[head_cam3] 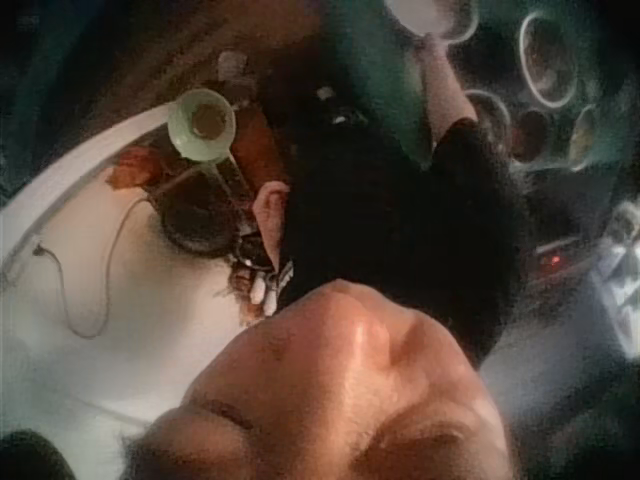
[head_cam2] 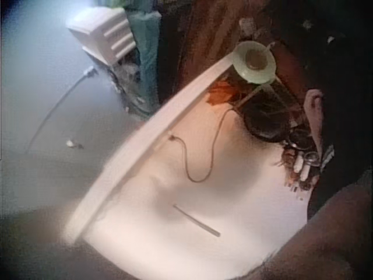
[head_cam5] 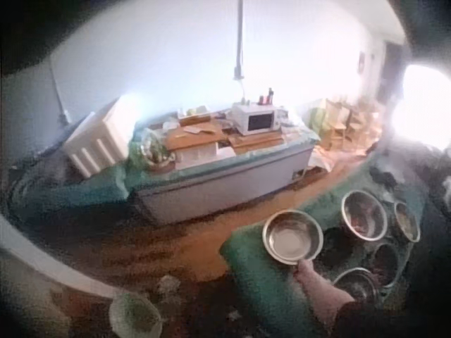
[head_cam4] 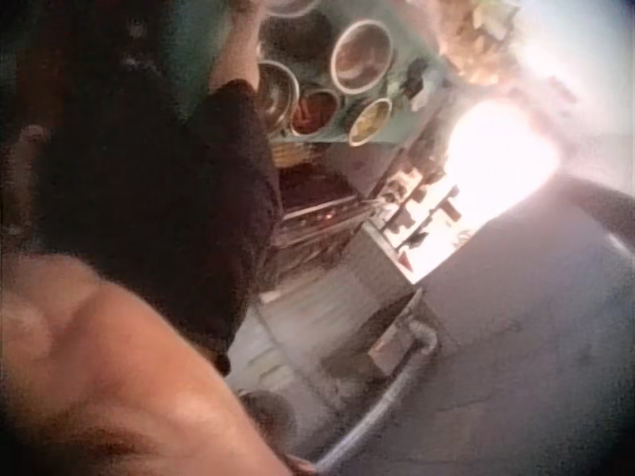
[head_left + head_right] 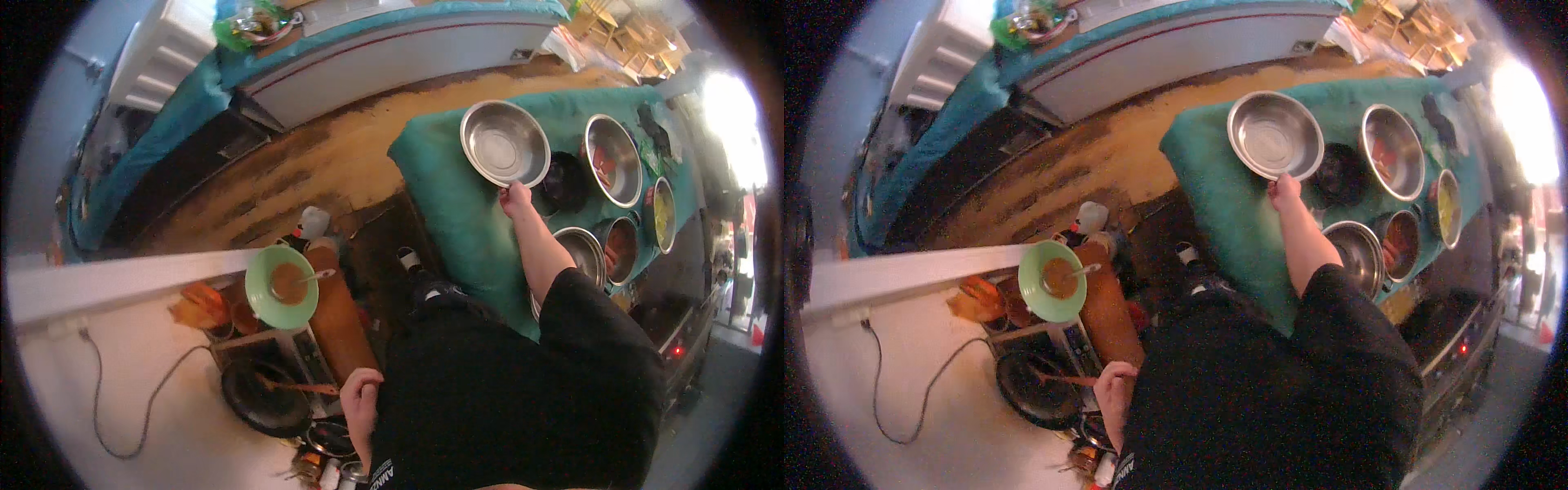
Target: The person stirs a mixture in a pan on an induction cooktop, then transfers the cooked food into a bowl. They rinse the pan and prepare a bowl of chopped cabbage by hand.
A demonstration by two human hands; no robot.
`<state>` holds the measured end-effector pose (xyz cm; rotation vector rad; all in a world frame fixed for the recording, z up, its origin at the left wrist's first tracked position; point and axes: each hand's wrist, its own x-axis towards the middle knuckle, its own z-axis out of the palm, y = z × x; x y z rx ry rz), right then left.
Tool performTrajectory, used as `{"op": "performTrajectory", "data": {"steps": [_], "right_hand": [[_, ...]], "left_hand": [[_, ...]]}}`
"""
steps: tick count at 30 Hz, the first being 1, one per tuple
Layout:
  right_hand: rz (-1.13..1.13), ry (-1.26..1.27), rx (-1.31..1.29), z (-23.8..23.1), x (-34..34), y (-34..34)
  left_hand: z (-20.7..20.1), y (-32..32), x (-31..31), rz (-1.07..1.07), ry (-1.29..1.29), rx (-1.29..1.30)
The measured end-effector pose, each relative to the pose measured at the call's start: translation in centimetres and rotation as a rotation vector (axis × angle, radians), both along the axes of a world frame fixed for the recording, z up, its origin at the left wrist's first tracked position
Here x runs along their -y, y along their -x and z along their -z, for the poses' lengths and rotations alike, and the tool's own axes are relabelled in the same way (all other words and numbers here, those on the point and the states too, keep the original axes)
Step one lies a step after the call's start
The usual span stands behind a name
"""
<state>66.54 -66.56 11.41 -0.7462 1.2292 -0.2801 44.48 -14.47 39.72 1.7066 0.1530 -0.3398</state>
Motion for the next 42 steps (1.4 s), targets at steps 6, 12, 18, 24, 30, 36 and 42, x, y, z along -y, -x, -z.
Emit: {"op": "performTrajectory", "data": {"steps": [6, 12, 18, 24, 30, 36, 42], "right_hand": [[-0.015, 0.279, -0.285, 0.7, 5.0, -0.6], [-0.074, 0.341, -0.393, 1.5, 7.8, 1.5], [-0.091, 0.313, -0.459, 0.8, 9.3, 2.1], [-0.566, 0.127, -0.27, -4.6, 1.8, 2.7], [-1.296, 0.477, -0.202, -7.7, -7.6, -6.3], [-1.732, 0.854, 0.021, -4.5, -14.4, -23.1], [-2.31, 0.623, 0.148, -0.4, -19.7, -33.0]], "left_hand": [[0.4, -9.7, 3.7, 0.216, -0.061, -0.047], [1.4, -14.9, 6.0, 0.388, -0.104, -0.121], [1.6, -17.1, 5.8, 0.55, -0.068, -0.12], [3.1, -17.2, 3.1, 0.581, 0.008, -0.047], [5.2, -17.2, 0.3, 0.428, 0.135, 0.008], [6.7, -19.3, -1.6, 0.125, 0.094, -0.099], [7.8, -25.8, -0.2, -0.233, 0.088, -0.257]]}}
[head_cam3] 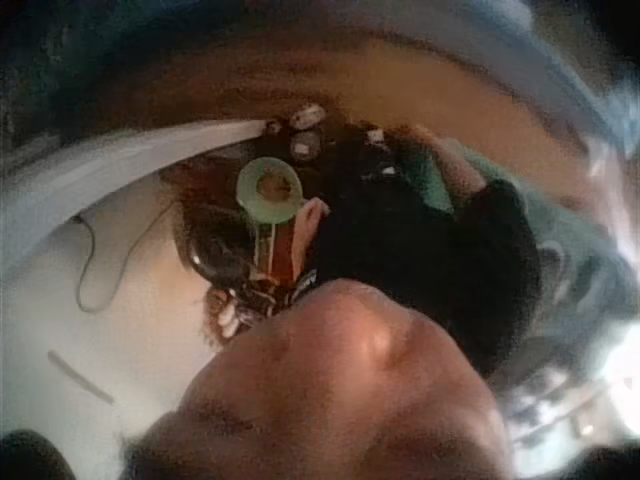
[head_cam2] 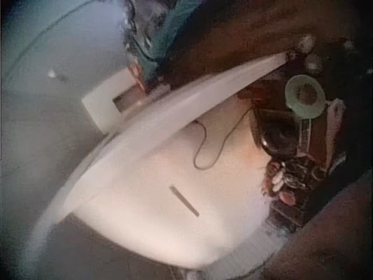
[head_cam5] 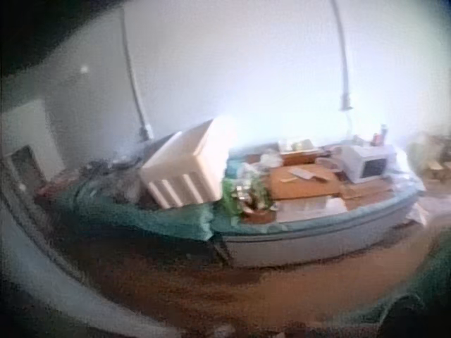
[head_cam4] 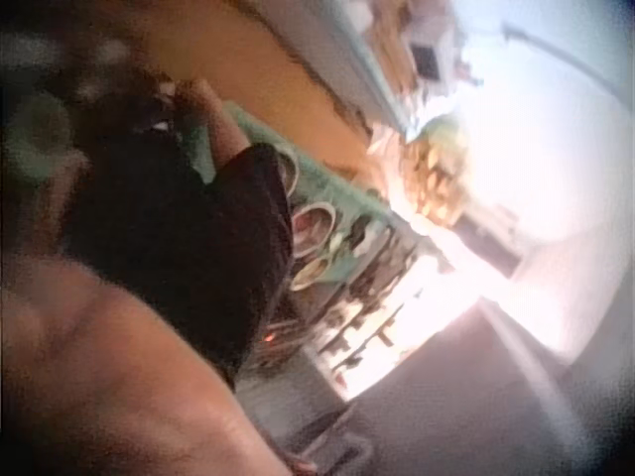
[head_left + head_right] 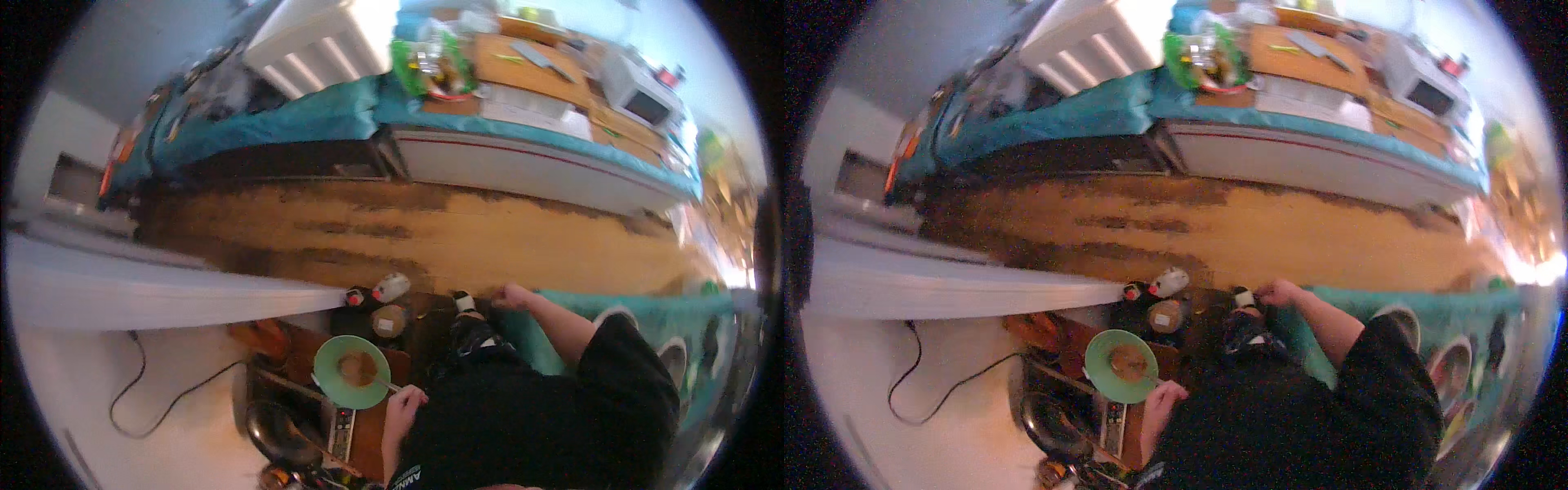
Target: The person stirs a mixture in a pan on an induction cooktop, then transfers the cooked food into a bowl. They rinse the pan and prepare a bowl of chopped cabbage by hand.
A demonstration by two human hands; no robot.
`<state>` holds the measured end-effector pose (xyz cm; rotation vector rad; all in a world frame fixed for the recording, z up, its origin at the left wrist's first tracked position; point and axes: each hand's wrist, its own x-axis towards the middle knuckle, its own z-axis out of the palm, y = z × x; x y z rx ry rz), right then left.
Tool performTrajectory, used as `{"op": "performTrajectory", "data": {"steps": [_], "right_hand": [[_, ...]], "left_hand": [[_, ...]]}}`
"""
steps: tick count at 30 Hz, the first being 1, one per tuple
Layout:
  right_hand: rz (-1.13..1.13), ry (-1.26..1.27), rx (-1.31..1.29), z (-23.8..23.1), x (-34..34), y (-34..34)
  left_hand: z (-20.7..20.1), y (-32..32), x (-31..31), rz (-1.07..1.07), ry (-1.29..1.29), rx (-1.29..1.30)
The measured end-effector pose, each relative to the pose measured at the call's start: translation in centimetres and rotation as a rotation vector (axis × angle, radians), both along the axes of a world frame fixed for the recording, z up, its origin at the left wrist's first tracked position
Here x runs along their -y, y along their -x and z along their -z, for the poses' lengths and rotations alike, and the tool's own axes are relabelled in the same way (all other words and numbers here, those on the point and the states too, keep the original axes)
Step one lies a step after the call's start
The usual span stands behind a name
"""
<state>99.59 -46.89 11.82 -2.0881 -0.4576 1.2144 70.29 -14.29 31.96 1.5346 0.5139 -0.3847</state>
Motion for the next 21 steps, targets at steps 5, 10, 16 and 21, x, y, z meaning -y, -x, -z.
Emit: {"op": "performTrajectory", "data": {"steps": [5, 10, 16, 21], "right_hand": [[-0.353, 0.163, -0.139, 7.8, -0.4, -4.6], [-0.456, 0.123, 0.036, 10.0, 1.9, -10.7], [0.287, 0.218, -0.058, 2.5, 6.8, -17.2], [0.455, 0.269, 0.059, -0.1, 10.9, -17.4]], "left_hand": [[-3.5, -8.1, 2.5, -0.125, 0.007, 0.151], [-4.9, -15.3, 2.9, -0.022, -0.083, 0.099], [-4.1, -24.0, 1.8, 0.188, -0.035, -0.012], [-3.4, -32.4, 2.5, 0.431, 0.175, 0.435]]}}
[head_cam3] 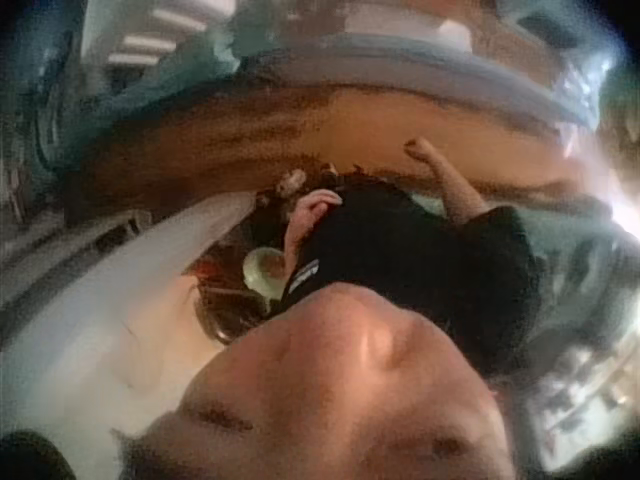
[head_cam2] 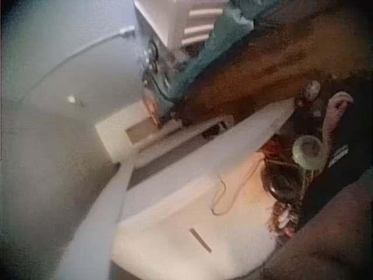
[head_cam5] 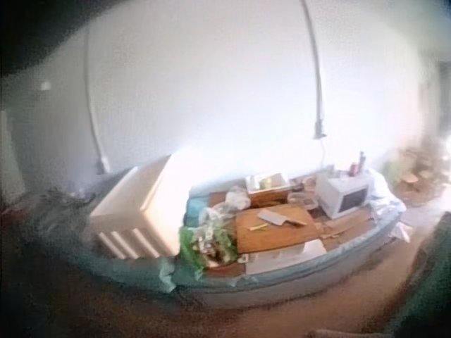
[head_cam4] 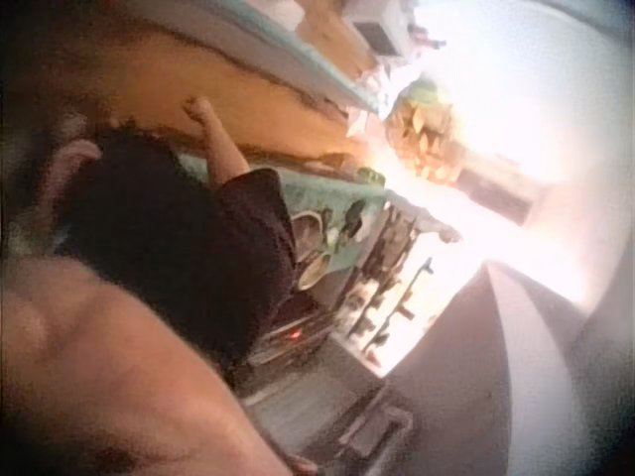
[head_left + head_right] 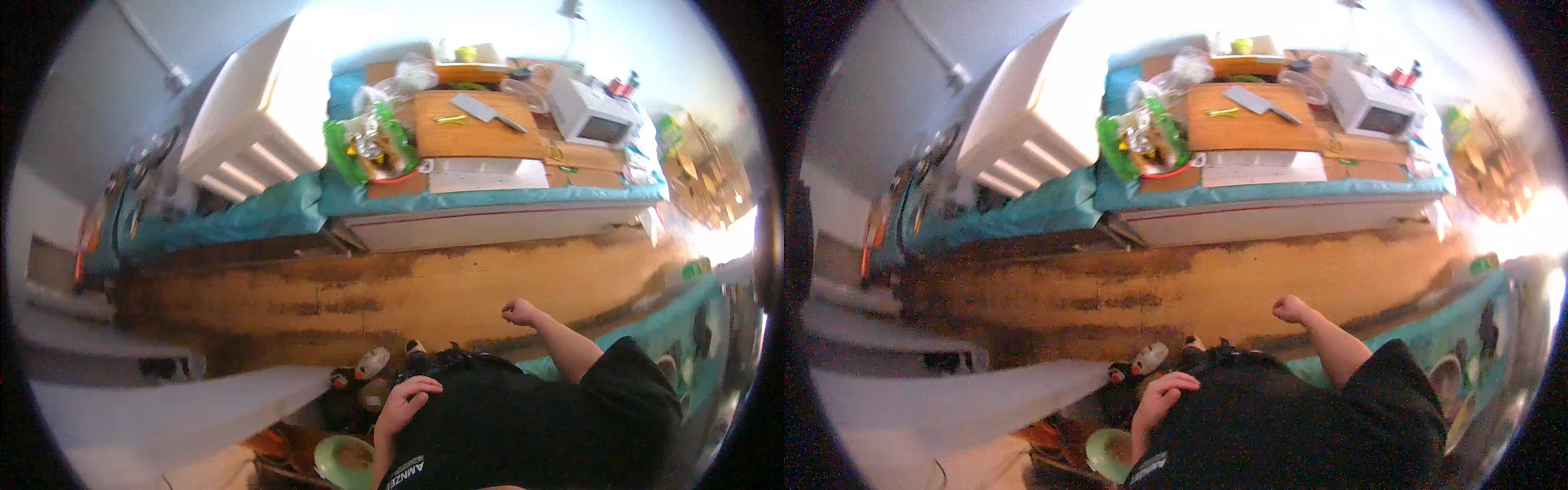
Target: The person stirs a mixture in a pan on an induction cooktop, then transfers the cooked food into a bowl. They rinse the pan and prepare a bowl of chopped cabbage by hand.
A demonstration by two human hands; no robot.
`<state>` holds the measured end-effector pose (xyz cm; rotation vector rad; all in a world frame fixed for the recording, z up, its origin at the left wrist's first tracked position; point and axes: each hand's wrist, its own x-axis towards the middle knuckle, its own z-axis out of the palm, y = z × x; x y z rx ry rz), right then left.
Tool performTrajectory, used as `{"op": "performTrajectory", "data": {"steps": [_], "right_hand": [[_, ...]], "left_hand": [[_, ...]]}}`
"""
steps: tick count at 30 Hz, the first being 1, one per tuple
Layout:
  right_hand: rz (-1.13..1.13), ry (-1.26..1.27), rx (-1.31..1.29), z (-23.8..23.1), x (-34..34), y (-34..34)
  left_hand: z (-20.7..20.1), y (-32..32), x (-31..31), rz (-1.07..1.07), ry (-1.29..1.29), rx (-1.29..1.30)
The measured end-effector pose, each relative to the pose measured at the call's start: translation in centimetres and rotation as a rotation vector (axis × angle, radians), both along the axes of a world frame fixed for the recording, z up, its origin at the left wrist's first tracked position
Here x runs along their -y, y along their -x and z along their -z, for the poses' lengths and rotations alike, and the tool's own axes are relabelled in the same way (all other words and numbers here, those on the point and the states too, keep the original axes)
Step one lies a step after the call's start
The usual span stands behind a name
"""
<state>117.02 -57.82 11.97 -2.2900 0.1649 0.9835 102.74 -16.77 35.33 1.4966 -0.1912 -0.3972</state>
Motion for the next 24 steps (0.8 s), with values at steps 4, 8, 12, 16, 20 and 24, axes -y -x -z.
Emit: {"op": "performTrajectory", "data": {"steps": [4, 8, 12, 16, 20, 24], "right_hand": [[0.167, -0.086, 0.01, 0.7, 2.0, 3.5], [0.465, -0.033, 0.067, 0.2, 1.7, 9.0], [0.851, 0.026, 0.16, -2.5, -1.4, 14.7], [1.181, -0.125, -0.031, -4.6, -4.8, 18.7], [1.319, -0.125, 0.085, -3.9, -6.9, 20.2], [1.542, -0.143, 0.199, -2.7, -7.3, 20.6]], "left_hand": [[1.3, -7.3, -0.6, 0.242, -0.077, -0.004], [3.2, -16.8, 0.5, 0.554, -0.041, -0.023], [3.1, -23.5, 2.8, 0.865, 0.017, -0.141], [2.0, -27.5, 7.2, 1.201, 0.043, -0.279], [2.1, -29.9, 14.4, 1.413, -0.015, -0.359], [2.3, -29.9, 23.6, 1.622, -0.17, -0.279]]}}
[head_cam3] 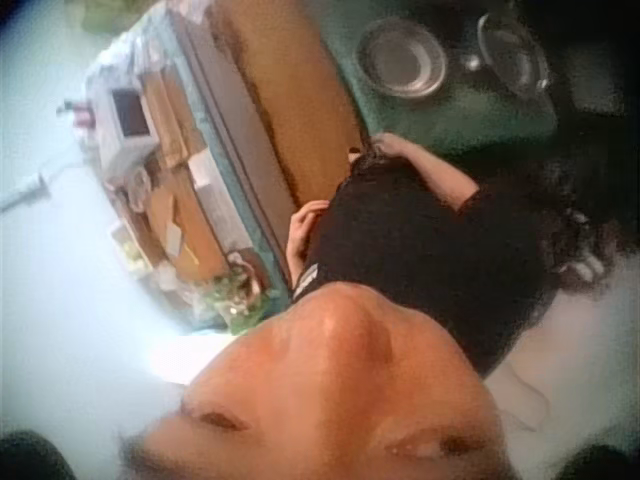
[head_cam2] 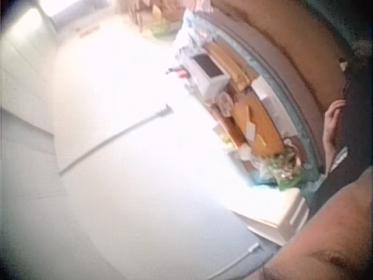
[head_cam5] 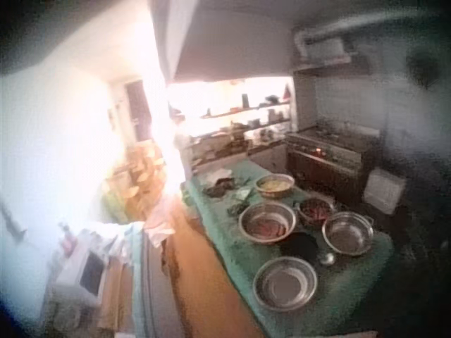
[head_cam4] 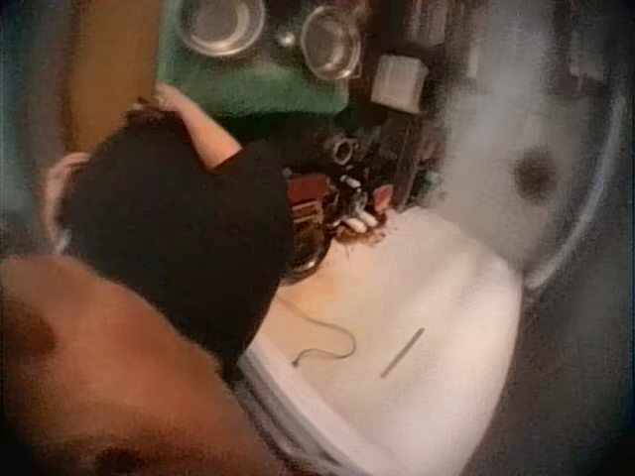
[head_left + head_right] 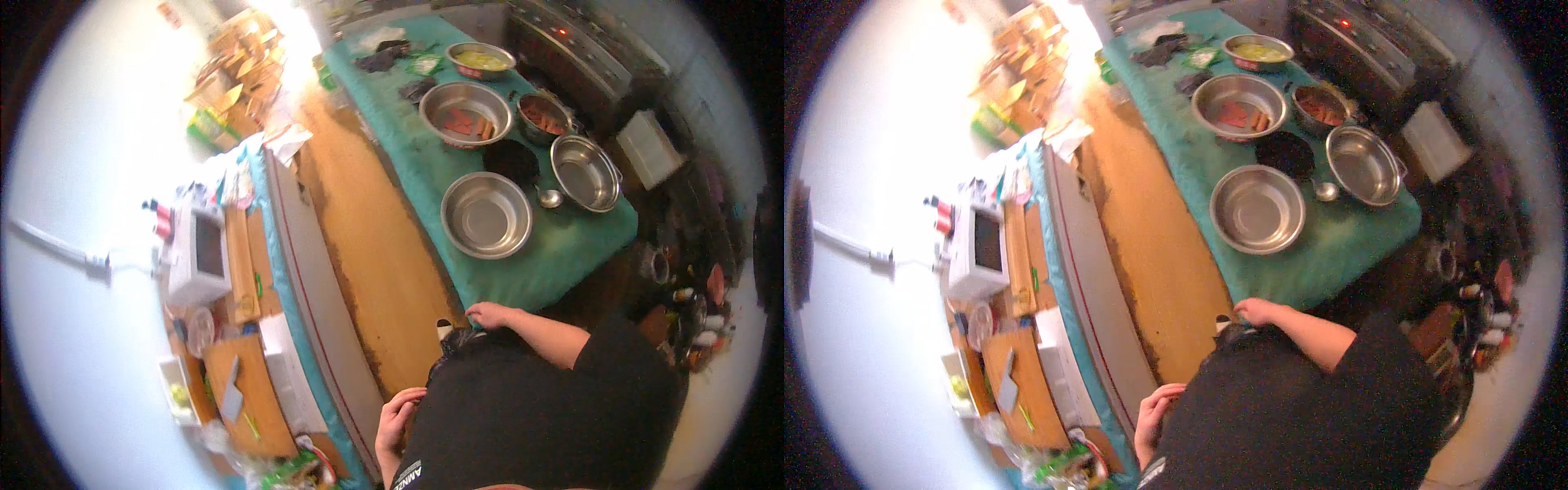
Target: The person stirs a mixture in a pan on an induction cooktop, then transfers the cooked food into a bowl. They rinse the pan and prepare a bowl of chopped cabbage by hand.
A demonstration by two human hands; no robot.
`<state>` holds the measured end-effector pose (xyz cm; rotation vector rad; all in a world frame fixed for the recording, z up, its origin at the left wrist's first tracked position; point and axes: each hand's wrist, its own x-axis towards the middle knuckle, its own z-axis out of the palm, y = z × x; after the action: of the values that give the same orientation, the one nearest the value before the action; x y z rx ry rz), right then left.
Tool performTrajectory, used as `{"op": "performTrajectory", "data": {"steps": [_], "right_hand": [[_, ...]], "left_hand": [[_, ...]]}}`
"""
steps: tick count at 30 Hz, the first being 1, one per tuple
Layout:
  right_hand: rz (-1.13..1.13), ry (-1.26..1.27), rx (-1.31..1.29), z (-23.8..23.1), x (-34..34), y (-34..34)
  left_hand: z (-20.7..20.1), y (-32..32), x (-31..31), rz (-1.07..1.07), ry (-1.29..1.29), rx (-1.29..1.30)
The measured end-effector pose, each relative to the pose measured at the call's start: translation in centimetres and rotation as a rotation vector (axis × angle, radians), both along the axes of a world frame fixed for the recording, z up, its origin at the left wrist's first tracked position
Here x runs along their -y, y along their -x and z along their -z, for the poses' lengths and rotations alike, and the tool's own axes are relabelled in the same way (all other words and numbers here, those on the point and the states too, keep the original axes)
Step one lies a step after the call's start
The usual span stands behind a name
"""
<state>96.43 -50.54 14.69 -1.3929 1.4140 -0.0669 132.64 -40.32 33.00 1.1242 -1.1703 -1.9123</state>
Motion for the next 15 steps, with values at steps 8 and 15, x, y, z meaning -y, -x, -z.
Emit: {"op": "performTrajectory", "data": {"steps": [8, 15], "right_hand": [[0.297, 0.026, 0.166, -0.9, 1.8, 2.2], [0.635, -0.136, 0.363, -3.4, 4.2, 1.5]], "left_hand": [[-0.3, 4.8, 16.4, 0.611, 0.063, 0.323], [0.8, 7.8, 26.2, 0.883, 0.068, 0.302]]}}
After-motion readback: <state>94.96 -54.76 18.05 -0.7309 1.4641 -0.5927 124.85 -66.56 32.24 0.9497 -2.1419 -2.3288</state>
